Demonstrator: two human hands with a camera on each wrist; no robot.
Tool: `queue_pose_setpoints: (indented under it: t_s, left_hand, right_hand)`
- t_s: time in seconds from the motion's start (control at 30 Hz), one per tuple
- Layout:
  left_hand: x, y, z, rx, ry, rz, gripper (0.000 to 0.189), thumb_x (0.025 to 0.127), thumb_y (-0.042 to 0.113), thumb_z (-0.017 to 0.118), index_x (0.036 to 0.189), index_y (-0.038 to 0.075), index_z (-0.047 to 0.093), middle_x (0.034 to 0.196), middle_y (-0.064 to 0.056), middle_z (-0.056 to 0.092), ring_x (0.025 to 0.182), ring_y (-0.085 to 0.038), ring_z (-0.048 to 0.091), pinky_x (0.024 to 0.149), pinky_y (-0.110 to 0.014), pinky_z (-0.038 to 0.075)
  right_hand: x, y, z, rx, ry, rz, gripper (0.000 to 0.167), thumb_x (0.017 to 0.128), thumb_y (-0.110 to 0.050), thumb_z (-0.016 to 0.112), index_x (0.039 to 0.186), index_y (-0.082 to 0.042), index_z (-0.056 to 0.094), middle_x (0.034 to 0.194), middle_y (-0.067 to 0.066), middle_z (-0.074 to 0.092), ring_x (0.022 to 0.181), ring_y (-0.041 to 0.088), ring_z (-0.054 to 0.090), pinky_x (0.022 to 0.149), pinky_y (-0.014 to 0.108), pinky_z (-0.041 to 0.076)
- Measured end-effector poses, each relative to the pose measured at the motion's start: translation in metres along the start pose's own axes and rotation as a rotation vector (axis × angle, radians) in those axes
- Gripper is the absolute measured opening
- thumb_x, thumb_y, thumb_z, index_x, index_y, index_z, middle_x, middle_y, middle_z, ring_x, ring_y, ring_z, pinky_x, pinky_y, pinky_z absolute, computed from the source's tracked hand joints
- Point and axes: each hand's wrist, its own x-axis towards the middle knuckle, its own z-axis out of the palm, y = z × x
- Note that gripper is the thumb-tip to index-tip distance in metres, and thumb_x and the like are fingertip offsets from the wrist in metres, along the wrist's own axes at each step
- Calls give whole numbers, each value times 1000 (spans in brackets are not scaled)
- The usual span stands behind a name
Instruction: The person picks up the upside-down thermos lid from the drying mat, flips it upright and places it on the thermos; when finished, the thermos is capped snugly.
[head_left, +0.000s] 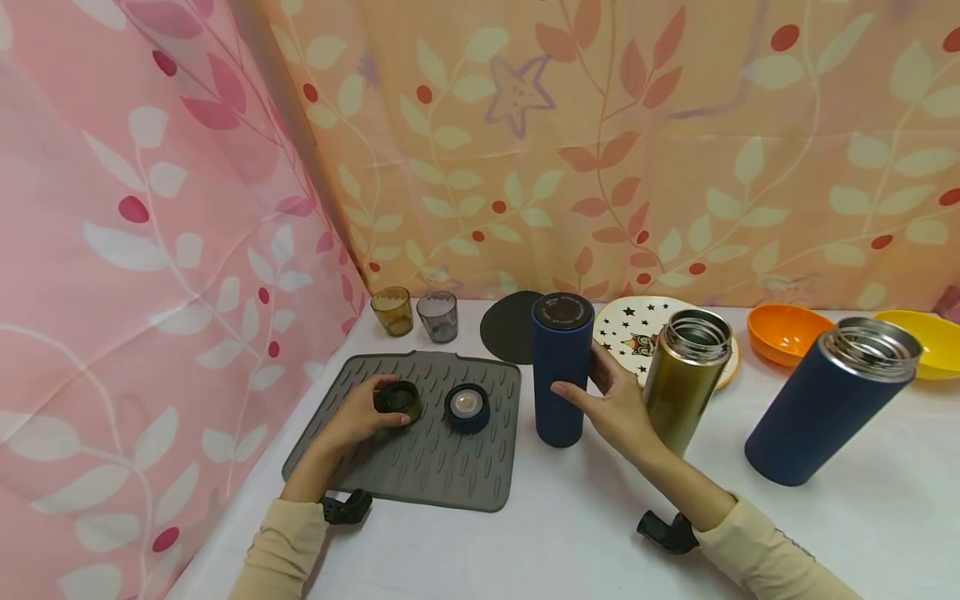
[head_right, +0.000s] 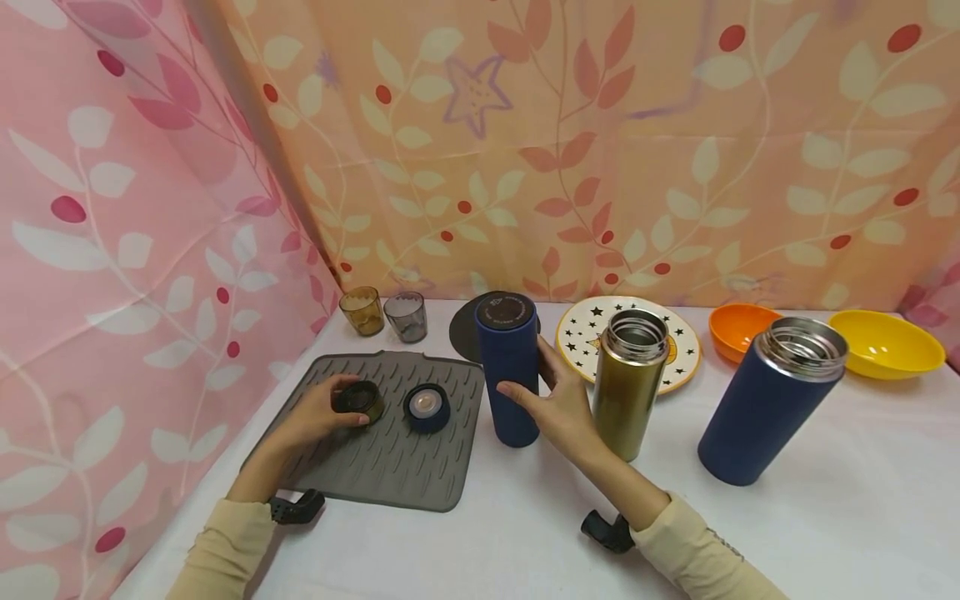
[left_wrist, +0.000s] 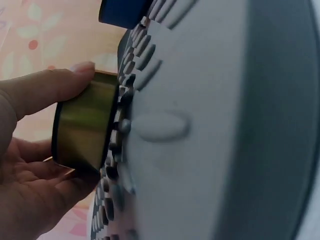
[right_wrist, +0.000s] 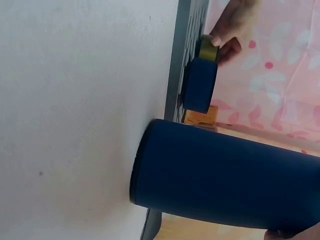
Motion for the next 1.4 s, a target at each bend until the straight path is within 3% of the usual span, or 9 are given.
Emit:
queue_pose_setpoints:
  t_s: [0.1,0.2,0.5,0.6,0.77,0.87,1.03,1.23,1.4]
  left_hand:
    - [-1,8,-1,-30,29,11,76,70,23,80,132,2,42,129,-21,48,117,-37,45,97,-54,36]
    - [-4,22,-1,-76,52,103,73,70,25,80,131,5,44,126,-16,51,115,-33,48,96,-52,39]
    - [-26,99,13,-293,18,586,66,72,15,78,130,6,48,123,-9,55,112,-16,52,96,-20,44]
    - [-34,124,21,-330,2,732,71,68,10,80,130,2,47,125,-13,53,116,-14,50,98,-20,42]
    - [-43,158,35,-325,-18,933,77,61,5,84,128,-1,46,124,-18,54,113,-19,54,94,-29,47]
    - [-45,173,46,-260,17,1021,78,61,9,85,127,0,47,124,-15,55,114,-20,55,94,-29,47]
    - [-45,187,62,-204,73,1095,78,60,12,86,126,-2,48,123,-16,55,116,-21,53,99,-31,43]
    - [-49,188,68,-194,87,1076,81,59,13,86,128,-1,46,126,-16,54,119,-21,51,102,-31,40]
    - [-49,186,68,-260,47,1054,80,61,10,84,130,-2,45,129,-16,52,122,-22,48,102,-31,40]
  right_hand:
    - [-1,-1,-1,-16,-13,31,78,80,-29,71,143,-8,30,142,12,41,131,29,40,106,44,32]
    - [-3,-3,-4,-34,-18,49,79,81,-30,70,144,-8,28,145,13,37,132,29,37,106,42,32]
    - [-22,-16,-16,49,102,-109,59,84,-11,66,137,-5,39,138,9,46,127,12,45,98,13,36]
    - [-31,-23,-19,84,111,-155,52,86,-5,63,133,-3,42,132,12,51,121,5,49,97,12,38]
    - [-46,-33,-21,90,-8,-195,41,90,-4,56,130,-1,45,123,10,57,115,3,53,94,14,41]
    - [-51,-38,-22,143,-115,-167,38,92,-3,53,129,2,45,122,0,59,113,4,55,92,15,44]
    - [-55,-43,-22,281,-220,-44,42,93,-4,49,132,9,40,119,-12,59,110,3,57,88,17,47]
    - [-57,-45,-23,358,-234,45,48,92,-6,53,133,12,35,118,-12,59,108,4,59,87,19,48]
    - [-58,-47,-25,393,-243,38,48,93,-5,51,133,13,34,120,-11,59,109,5,59,87,20,48]
